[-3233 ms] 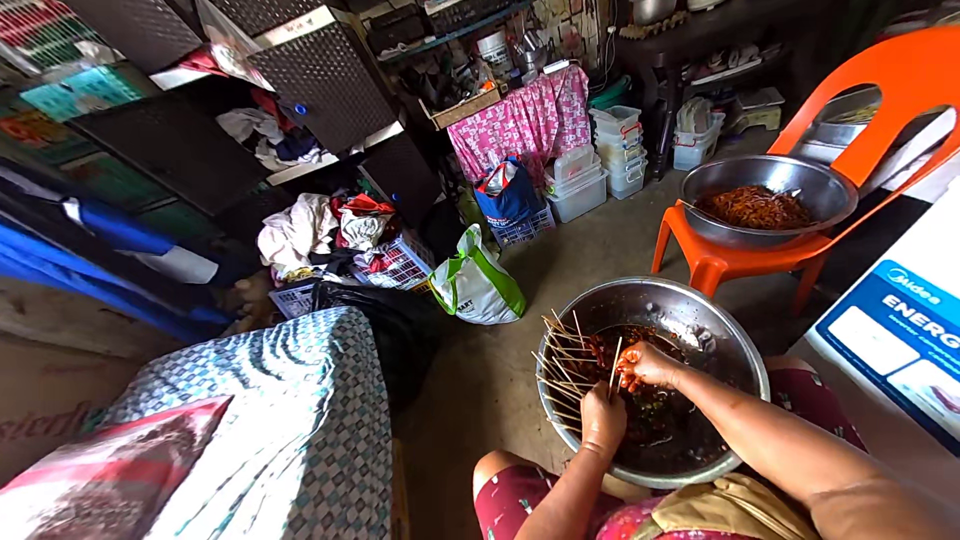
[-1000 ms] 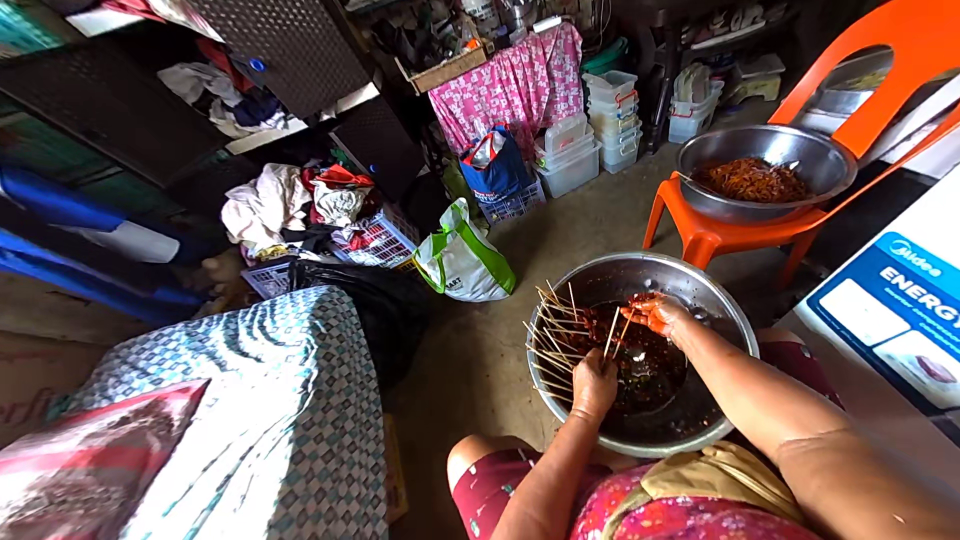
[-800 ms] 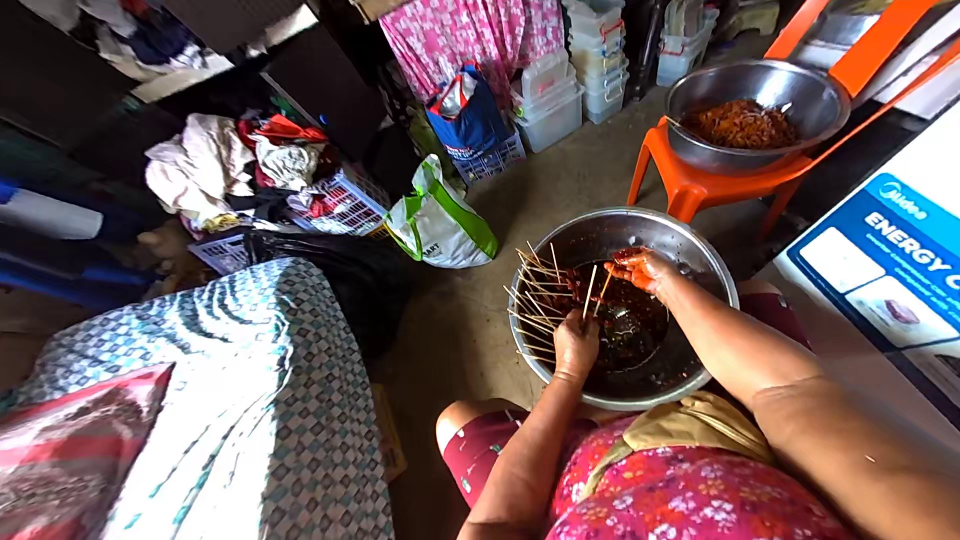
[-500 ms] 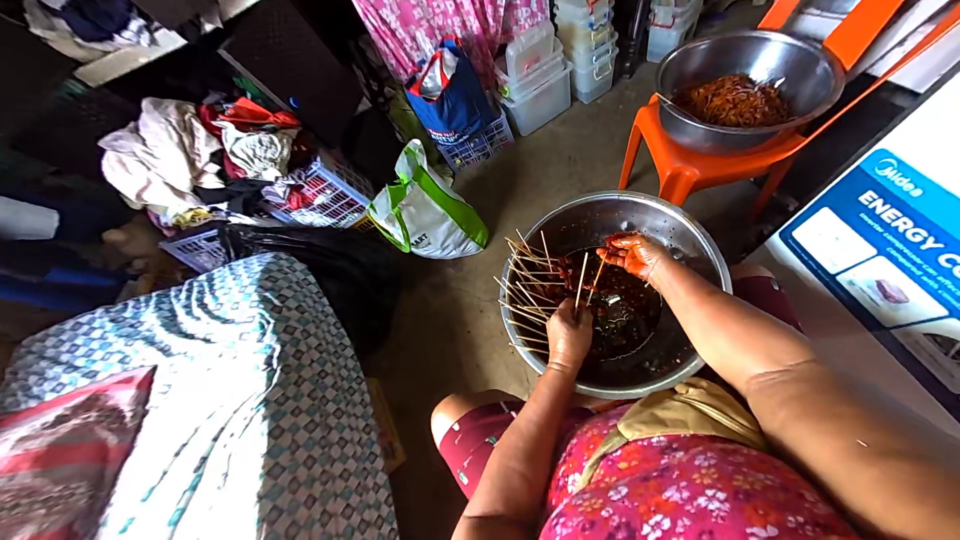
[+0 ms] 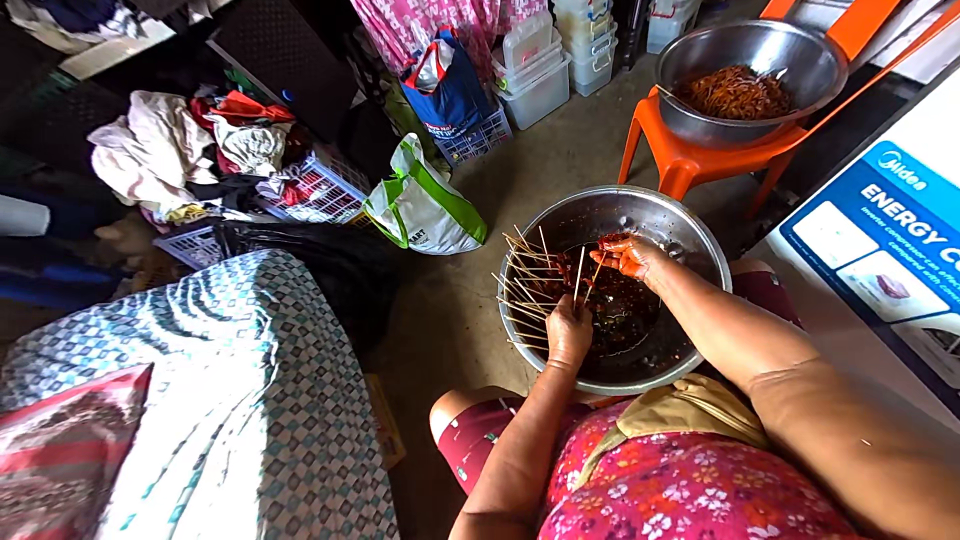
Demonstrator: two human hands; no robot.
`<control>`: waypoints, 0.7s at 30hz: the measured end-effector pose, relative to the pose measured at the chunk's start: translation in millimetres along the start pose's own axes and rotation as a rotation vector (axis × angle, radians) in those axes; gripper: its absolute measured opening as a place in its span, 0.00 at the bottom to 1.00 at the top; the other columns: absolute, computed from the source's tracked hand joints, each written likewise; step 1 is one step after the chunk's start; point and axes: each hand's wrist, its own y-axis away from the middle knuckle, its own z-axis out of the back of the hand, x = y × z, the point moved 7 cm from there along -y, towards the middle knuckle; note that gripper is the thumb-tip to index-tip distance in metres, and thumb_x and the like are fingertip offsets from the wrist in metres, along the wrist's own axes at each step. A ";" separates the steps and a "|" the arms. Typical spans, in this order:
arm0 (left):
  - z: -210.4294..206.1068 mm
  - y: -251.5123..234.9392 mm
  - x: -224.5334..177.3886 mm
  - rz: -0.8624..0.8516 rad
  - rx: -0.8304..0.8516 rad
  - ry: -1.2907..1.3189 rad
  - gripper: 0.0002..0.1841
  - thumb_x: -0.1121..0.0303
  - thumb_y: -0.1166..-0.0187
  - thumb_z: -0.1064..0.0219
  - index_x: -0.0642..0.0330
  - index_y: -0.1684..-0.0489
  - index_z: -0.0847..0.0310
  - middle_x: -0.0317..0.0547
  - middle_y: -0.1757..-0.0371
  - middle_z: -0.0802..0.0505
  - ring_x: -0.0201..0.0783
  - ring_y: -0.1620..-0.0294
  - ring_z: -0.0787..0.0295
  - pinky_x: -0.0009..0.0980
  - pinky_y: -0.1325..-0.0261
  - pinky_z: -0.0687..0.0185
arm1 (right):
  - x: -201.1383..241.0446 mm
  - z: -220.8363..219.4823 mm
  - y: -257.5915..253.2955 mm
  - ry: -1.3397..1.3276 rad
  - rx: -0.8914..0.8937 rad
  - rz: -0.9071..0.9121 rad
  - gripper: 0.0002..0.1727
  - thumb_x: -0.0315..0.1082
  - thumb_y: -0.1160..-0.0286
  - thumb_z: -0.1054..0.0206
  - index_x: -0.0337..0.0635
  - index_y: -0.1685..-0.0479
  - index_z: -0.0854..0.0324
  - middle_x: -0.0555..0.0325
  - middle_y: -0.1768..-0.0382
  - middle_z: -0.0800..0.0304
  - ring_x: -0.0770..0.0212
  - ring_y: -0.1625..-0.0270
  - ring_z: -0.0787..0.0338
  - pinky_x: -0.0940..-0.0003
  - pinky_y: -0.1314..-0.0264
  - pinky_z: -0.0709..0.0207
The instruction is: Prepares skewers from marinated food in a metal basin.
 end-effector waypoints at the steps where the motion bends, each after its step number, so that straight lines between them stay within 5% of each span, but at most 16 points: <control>1: -0.1 0.2 -0.1 -0.004 -0.006 0.001 0.11 0.71 0.20 0.37 0.67 0.48 0.13 0.50 0.64 0.08 0.39 0.64 0.11 0.40 0.52 0.16 | -1.7 -2.0 2.0 0.005 0.009 -0.014 0.12 0.20 0.16 0.45 0.34 0.38 0.30 0.50 0.56 0.18 0.58 0.60 0.09 0.62 0.50 0.10; 7: -0.2 0.2 -0.3 0.008 0.005 -0.007 0.11 0.72 0.19 0.38 0.68 0.47 0.14 0.51 0.63 0.08 0.40 0.63 0.11 0.39 0.51 0.16 | -5.2 -4.8 2.1 0.017 0.065 -0.030 0.09 0.20 0.16 0.44 0.34 0.42 0.28 0.50 0.57 0.17 0.56 0.60 0.08 0.60 0.48 0.09; 11: 0.3 -0.7 1.2 -0.006 0.007 0.013 0.11 0.72 0.19 0.38 0.67 0.49 0.13 0.50 0.63 0.08 0.39 0.62 0.11 0.39 0.50 0.16 | 2.7 -1.0 -3.0 0.060 0.089 0.026 0.13 0.33 0.06 0.50 0.34 0.38 0.29 0.48 0.56 0.14 0.54 0.57 0.07 0.59 0.49 0.09; 15: -1.4 -0.4 2.0 -0.021 0.015 0.028 0.11 0.71 0.18 0.38 0.67 0.50 0.13 0.50 0.63 0.08 0.38 0.61 0.11 0.38 0.50 0.16 | 8.6 3.5 -1.8 0.121 0.048 0.071 0.12 0.24 0.13 0.45 0.31 0.37 0.28 0.47 0.57 0.15 0.53 0.61 0.08 0.56 0.51 0.09; 21: -1.1 0.4 0.5 -0.028 0.012 0.021 0.11 0.71 0.17 0.40 0.69 0.49 0.14 0.51 0.63 0.08 0.40 0.62 0.11 0.40 0.50 0.16 | 4.0 -4.6 8.2 0.217 0.075 0.008 0.10 0.25 0.12 0.46 0.33 0.39 0.28 0.51 0.59 0.16 0.57 0.62 0.09 0.58 0.52 0.10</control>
